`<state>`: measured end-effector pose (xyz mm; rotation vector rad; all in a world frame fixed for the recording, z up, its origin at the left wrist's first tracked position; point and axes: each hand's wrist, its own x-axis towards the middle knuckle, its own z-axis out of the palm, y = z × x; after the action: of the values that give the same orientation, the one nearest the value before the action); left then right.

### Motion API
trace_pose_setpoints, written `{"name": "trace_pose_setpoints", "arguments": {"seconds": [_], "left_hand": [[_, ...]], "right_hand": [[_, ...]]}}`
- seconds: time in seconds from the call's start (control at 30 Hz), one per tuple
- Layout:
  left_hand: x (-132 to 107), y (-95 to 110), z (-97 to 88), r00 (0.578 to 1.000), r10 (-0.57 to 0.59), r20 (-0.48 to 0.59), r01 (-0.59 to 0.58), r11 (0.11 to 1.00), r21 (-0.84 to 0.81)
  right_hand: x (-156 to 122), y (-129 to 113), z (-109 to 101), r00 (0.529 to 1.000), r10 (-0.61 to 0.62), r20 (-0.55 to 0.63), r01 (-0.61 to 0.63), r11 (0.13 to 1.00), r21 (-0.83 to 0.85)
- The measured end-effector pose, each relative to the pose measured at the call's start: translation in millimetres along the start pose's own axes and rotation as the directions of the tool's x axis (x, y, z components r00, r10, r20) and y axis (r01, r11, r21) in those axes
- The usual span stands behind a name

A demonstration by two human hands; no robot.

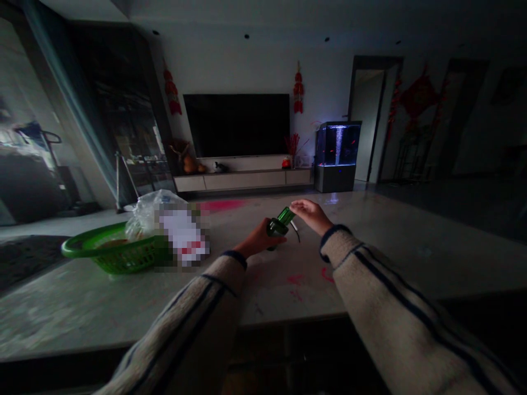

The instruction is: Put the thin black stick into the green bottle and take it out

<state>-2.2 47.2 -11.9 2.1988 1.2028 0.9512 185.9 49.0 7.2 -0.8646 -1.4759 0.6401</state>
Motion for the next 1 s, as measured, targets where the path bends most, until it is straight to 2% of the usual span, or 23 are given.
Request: {"name": "trace_pose_setpoints", "arguments": {"seconds": [0.13,0.3,0.4,0.6,0.87,1.0], "left_hand": [[-1,1,-0.9,1.0,-0.006,0.003,0.006,1.0,-0.016],[-1,3,-1.0,1.0,-0.012,-0.006,0.012,1.0,-0.006],[-1,2,-0.7,1.0,-0.006,-0.008,0.006,1.0,-0.001],[0,4,-1.3,1.0,-0.013,-0.008,0.014,0.999,0.044],[-2,5,-1.5,1.0,-0.004,-0.024,0.006,0.998,0.06],[-2,6,-1.5,1.0,-0.016,-0.023,0.018,0.997,0.077]], "right_hand": [[-1,3,0,1.0,0.008,0.013,-0.007,0.999,-0.049],[-3,-4,1,0.997,0.014,0.075,-0.016,0.999,0.034],[-4,-7,1,0.996,0.015,0.093,-0.017,1.0,0.025],[-4,-2,5,1.0,-0.008,0.027,0.01,0.997,-0.072],[-3,0,6,0.998,-0.02,0.06,0.025,0.996,-0.086],[-3,1,6,0.999,-0.03,0.018,0.033,0.982,-0.188]]}}
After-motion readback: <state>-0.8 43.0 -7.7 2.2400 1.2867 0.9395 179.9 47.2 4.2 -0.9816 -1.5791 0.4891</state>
